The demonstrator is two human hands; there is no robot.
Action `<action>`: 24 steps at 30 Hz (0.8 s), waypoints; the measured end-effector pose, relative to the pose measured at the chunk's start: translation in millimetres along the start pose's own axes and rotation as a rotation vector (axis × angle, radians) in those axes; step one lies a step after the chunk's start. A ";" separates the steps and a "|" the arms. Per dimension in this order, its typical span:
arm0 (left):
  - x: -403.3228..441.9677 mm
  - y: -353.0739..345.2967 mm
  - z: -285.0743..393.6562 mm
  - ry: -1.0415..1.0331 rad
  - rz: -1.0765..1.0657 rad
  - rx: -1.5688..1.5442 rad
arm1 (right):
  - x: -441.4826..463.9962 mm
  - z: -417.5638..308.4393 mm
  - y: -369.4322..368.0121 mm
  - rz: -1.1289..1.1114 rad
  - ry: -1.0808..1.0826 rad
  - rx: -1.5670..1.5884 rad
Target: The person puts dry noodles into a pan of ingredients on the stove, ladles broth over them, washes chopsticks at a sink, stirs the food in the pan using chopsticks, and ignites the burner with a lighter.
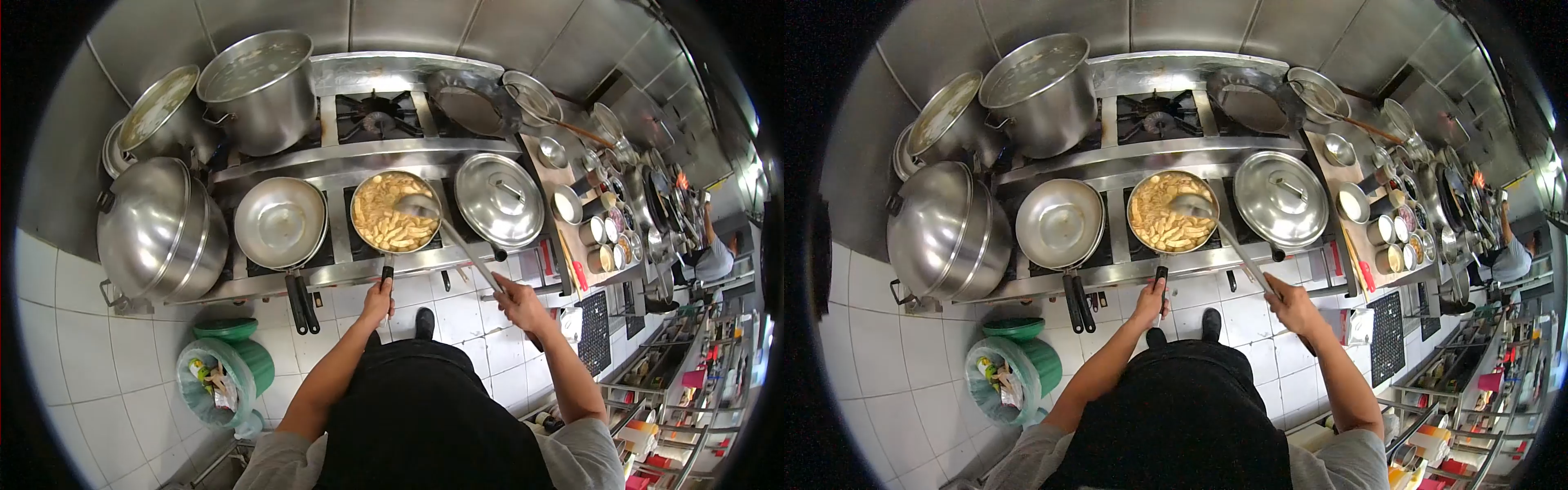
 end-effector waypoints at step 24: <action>-6.4 10.4 8.5 0.100 -0.051 -0.079 | 25.9 -3.9 -47.1 0.018 0.243 -0.023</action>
Point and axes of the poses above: each hand's wrist, its own x-axis towards the middle knuckle, its own y-axis out of the back of the hand, z = x × y, the point moved 2 cm from there along x, towards the middle knuckle, and after that the axes turned 5 degrees about z, right-handed, at the moved point
